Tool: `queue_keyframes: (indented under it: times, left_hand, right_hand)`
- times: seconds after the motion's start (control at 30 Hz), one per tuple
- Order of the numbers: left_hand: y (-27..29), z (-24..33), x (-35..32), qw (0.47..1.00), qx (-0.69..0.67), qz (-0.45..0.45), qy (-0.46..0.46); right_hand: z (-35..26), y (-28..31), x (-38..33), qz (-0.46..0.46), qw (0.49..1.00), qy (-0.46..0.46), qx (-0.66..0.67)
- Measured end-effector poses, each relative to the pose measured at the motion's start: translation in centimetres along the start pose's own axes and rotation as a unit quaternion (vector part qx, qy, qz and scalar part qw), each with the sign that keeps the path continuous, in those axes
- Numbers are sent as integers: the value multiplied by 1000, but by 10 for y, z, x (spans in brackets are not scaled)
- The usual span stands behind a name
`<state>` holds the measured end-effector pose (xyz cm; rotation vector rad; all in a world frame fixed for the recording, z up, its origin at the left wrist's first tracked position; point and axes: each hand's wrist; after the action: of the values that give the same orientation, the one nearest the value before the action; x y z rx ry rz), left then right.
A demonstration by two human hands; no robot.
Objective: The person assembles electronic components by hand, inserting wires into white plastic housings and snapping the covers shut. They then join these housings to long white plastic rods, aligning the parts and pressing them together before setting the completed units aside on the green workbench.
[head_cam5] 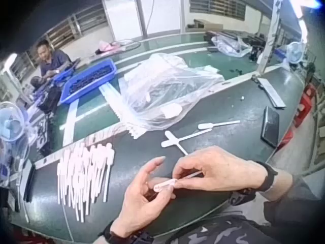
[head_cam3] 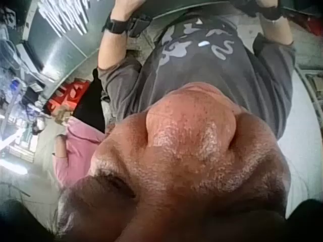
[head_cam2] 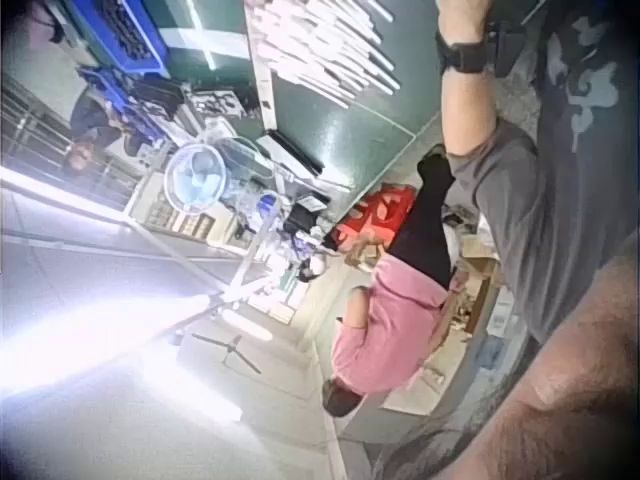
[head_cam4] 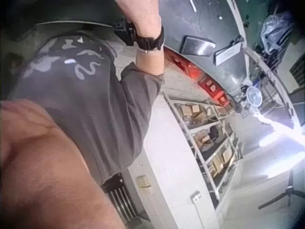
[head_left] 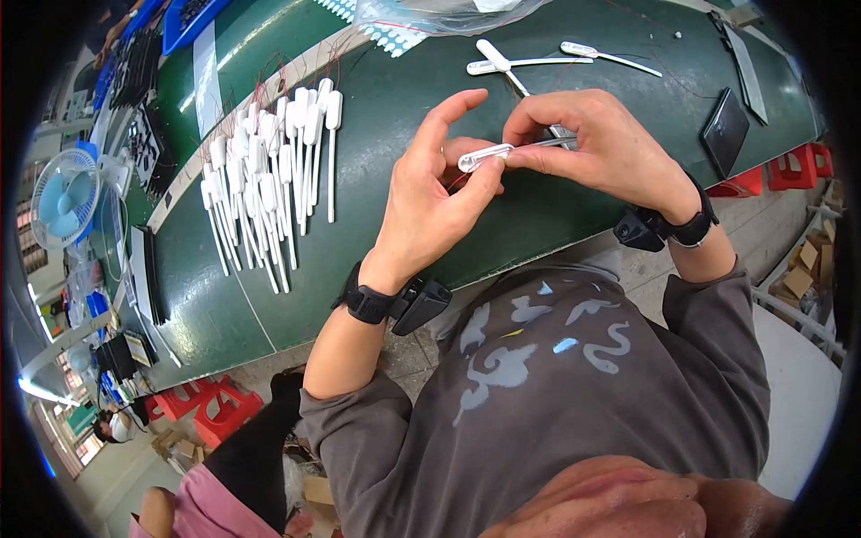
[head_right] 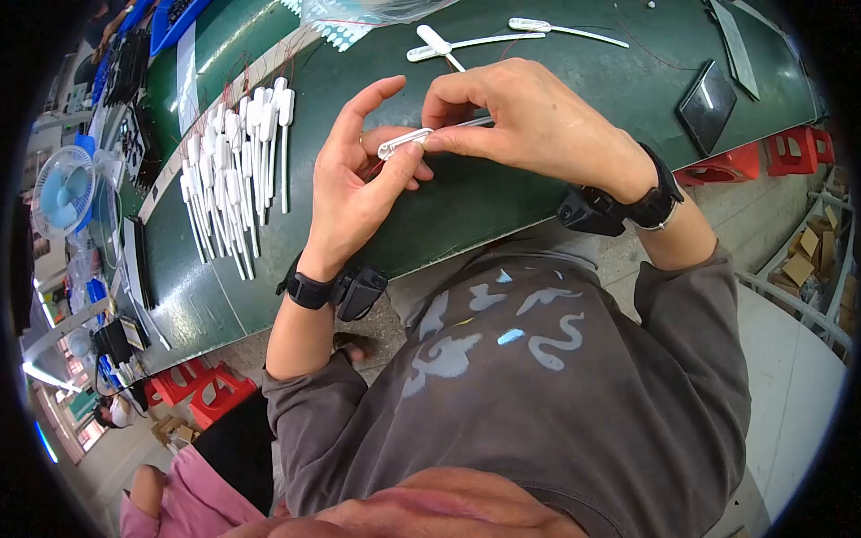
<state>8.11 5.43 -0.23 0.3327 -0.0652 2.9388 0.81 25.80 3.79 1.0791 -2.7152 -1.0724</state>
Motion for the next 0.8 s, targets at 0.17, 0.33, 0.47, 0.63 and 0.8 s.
queue_keyframes:
  times: [0.17,0.33,0.47,0.63,0.8]
  left_hand:
    - [-2,0,0,1000,18,-7,6]
    - [1,-3,-2,998,41,-40,-24]
    - [2,-3,-2,1000,22,-10,0]
    - [5,0,0,999,23,26,35]
    - [4,-1,0,999,26,38,27]
  right_hand:
    - [3,-5,-2,3,999,-7,43]
    - [1,-3,-4,-3,999,-19,33]
    - [0,-1,-5,11,999,-26,24]
    - [0,0,-4,17,998,-45,26]
    - [2,-2,-3,9,998,-50,36]
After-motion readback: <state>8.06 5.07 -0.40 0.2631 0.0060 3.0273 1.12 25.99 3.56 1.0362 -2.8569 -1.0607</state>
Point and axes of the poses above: each hand's wrist, its own x-axis towards the middle knuckle, its own y-axis out of the back of the hand, z = x × y, and after that the axes turned 15 degrees about -y, right-handed
